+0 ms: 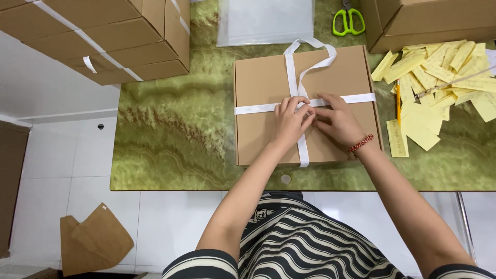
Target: The person places a folded black cloth into a clear plastic bag and seals it. They then place the bagged item into a cardboard box, close the box, and tie a white ribbon around it in a decorative bow.
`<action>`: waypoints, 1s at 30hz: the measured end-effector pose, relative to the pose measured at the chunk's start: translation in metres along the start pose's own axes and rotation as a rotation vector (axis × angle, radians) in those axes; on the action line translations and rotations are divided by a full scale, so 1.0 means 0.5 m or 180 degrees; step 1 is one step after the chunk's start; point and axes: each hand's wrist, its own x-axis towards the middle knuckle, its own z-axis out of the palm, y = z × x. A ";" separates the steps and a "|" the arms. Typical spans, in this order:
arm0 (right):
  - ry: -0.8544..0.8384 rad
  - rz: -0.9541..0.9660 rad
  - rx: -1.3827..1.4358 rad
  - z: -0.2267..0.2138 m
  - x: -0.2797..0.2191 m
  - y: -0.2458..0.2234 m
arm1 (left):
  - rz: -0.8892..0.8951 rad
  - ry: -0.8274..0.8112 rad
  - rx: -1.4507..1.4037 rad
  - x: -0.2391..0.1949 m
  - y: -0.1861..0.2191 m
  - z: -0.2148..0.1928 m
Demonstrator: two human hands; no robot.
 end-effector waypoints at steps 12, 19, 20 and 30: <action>0.0289 0.1335 0.1418 0.013 -0.130 -0.061 | -0.0167 -0.0493 0.0146 -0.145 0.052 -0.074; -0.0305 0.1838 0.2725 -0.084 -0.187 -0.234 | -0.0207 -0.0589 0.0321 -0.160 0.047 -0.066; -0.0446 0.1919 0.2880 -0.087 -0.197 -0.245 | -0.0190 -0.0553 0.0347 -0.161 0.046 -0.063; -0.1044 0.2221 0.3294 -0.074 -0.258 -0.253 | -0.0278 -0.0681 0.0510 -0.161 0.033 -0.043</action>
